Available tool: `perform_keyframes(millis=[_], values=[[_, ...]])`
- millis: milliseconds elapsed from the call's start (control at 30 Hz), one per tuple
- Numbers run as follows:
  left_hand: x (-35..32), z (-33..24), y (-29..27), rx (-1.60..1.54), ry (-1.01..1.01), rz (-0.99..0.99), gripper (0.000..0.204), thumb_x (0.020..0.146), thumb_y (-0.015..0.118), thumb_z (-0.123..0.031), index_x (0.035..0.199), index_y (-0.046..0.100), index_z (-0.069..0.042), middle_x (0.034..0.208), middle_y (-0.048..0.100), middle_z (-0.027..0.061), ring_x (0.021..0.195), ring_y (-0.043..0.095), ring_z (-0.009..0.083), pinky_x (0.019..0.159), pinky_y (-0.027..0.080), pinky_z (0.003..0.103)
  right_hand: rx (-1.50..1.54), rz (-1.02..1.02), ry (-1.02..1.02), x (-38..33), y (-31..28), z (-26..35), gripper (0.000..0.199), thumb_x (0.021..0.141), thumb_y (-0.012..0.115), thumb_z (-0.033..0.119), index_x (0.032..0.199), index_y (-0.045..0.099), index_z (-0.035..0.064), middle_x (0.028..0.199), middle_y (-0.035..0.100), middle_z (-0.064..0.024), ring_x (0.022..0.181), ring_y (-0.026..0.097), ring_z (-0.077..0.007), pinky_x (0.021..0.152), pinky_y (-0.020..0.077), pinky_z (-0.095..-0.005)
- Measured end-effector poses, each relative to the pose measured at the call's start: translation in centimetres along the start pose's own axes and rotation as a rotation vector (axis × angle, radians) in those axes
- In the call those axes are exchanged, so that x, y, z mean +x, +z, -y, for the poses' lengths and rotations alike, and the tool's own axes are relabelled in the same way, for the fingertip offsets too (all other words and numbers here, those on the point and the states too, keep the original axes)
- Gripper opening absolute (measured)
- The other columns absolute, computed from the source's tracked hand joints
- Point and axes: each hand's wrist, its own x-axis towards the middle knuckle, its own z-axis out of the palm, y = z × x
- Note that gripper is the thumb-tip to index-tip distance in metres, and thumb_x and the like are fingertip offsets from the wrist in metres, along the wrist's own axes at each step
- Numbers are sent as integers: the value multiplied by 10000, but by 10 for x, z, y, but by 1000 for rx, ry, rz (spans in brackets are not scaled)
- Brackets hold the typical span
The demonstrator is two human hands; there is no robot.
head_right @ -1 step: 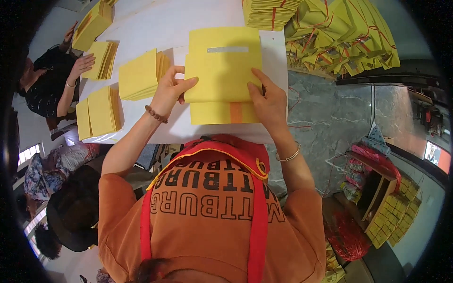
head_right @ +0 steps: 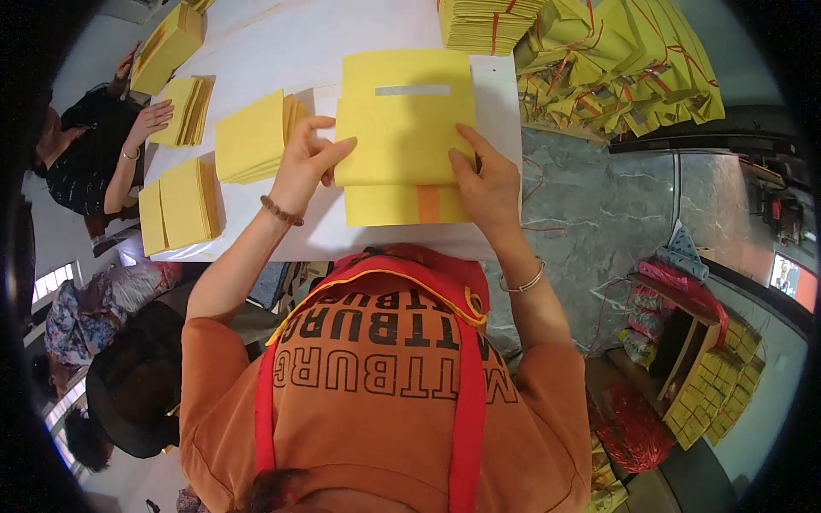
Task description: Folding sheets of yellow joss paper and organizing them into stacks.
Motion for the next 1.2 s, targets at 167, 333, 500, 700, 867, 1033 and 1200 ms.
perform_keyframes(millis=[167, 333, 500, 700, 867, 1033, 1200], values=[[-15, -20, 24, 763, 903, -240, 421, 761, 679, -145, 1139, 520, -52, 1130, 524, 122, 1029, 497, 260, 840, 397, 380, -27, -15, -17, 1, 1, -3, 357, 806, 618, 145, 1148, 602, 44, 590, 482, -75, 519, 418, -119, 506, 379, -278], [8, -2, 52, 1225, 992, -98, 464, 810, 610, -256, 1245, 507, -129, 1325, 421, 119, 1226, 372, 304, 986, 300, 449, 23, -30, -58, 9, -1, 3, 364, 805, 619, 148, 1146, 594, 24, 595, 529, -104, 504, 444, -135, 506, 396, -272], [15, 5, 51, 1237, 992, -116, 484, 834, 577, -292, 1289, 469, -166, 1357, 400, 123, 1243, 353, 309, 1006, 264, 472, -666, -209, -368, 14, -8, 27, 424, 762, 675, 203, 1164, 578, 108, 1095, 577, -117, 905, 556, -218, 744, 428, -371], [4, 17, 46, 1333, 927, -34, 458, 829, 548, -267, 1258, 487, -120, 1363, 385, 134, 1285, 314, 310, 1037, 220, 482, -690, 176, -766, 11, 27, 18, 576, 841, 552, 408, 1301, 431, 84, 1380, 377, -147, 1296, 328, -321, 1033, 169, -576], [11, 28, 36, 819, 857, 11, 559, 768, 606, -238, 1257, 431, -31, 1347, 380, 146, 1282, 306, 330, 1055, 193, 464, -628, 280, -558, 12, 37, 2, 621, 900, 430, 460, 1372, 345, 65, 1438, 296, -162, 1351, 237, -321, 1036, 115, -625], [9, -4, 19, 679, 942, 88, 590, 763, 624, -180, 1285, 401, -23, 1324, 387, 185, 1221, 368, 340, 1013, 282, 436, -873, 317, -582, 20, 36, 13, 643, 892, 442, 457, 1390, 321, 69, 1470, 235, -156, 1374, 186, -310, 1059, 89, -599], [12, 7, 30, 1186, 1157, 12, 529, 781, 596, -173, 1270, 456, -27, 1192, 496, 240, 1108, 477, 324, 914, 396, 402, -849, 384, -502, 30, 19, 9, 659, 868, 513, 396, 1403, 298, 77, 1491, 199, -134, 1392, 142, -293, 1097, 84, -525]])
